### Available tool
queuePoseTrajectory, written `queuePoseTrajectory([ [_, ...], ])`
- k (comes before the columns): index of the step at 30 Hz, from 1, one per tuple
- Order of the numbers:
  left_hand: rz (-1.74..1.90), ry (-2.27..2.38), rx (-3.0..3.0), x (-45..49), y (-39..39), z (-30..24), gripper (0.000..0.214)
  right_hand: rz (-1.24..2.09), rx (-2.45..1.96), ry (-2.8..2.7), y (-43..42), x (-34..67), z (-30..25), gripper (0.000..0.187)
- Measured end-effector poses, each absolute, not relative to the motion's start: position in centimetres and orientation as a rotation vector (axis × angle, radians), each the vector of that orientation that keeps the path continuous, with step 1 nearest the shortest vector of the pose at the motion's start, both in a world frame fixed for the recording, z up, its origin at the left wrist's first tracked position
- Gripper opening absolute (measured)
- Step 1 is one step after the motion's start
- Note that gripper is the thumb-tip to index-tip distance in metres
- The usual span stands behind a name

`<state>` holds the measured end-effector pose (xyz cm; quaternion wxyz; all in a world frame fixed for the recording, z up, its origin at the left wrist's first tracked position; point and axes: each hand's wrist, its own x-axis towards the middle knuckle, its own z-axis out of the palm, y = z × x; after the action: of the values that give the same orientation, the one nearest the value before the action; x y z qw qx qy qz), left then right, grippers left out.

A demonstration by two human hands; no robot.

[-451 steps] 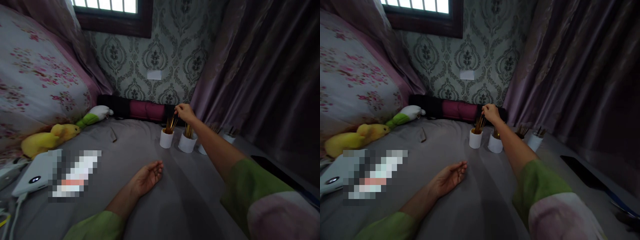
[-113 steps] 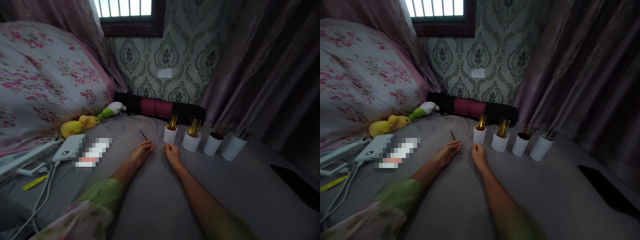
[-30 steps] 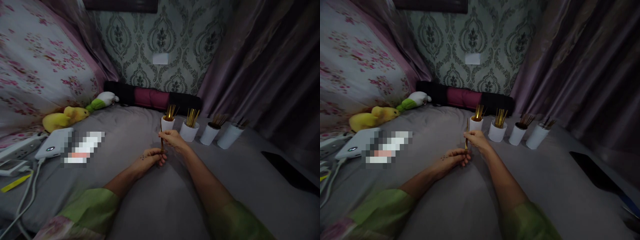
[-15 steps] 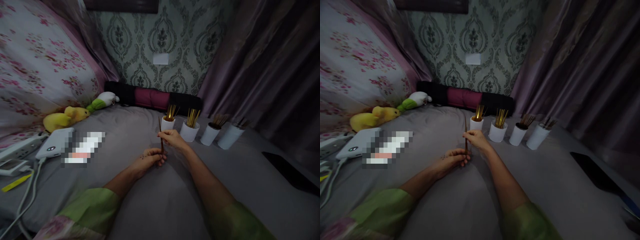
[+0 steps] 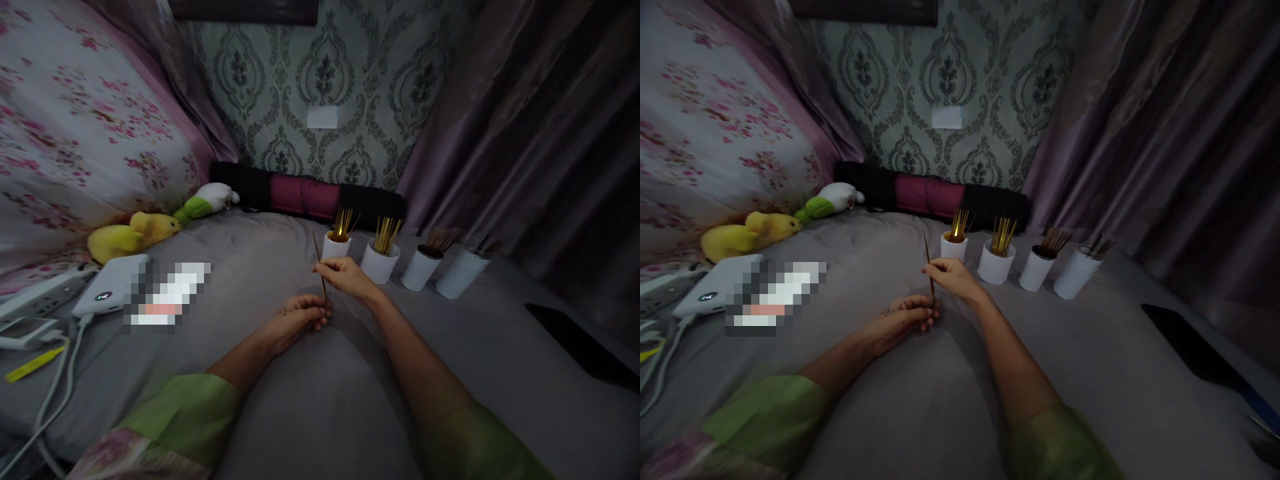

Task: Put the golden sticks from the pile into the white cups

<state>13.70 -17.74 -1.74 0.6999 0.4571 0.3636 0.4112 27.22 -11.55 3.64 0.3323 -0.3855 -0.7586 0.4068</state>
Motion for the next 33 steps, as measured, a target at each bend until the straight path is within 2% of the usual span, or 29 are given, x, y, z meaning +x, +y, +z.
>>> queuePoseTrajectory([
  [22, 0.963, 0.79, 0.747, 13.3, -17.33, -1.4, 0.019, 0.961, -0.945, -2.086, -11.44, 27.5, 4.07, 0.034],
  [33, 0.971, 0.736, 0.665, 13.04, -17.1, -1.41, 0.023, 0.923, -0.967, -2.091, -11.44, 27.54, 4.25, 0.033],
])
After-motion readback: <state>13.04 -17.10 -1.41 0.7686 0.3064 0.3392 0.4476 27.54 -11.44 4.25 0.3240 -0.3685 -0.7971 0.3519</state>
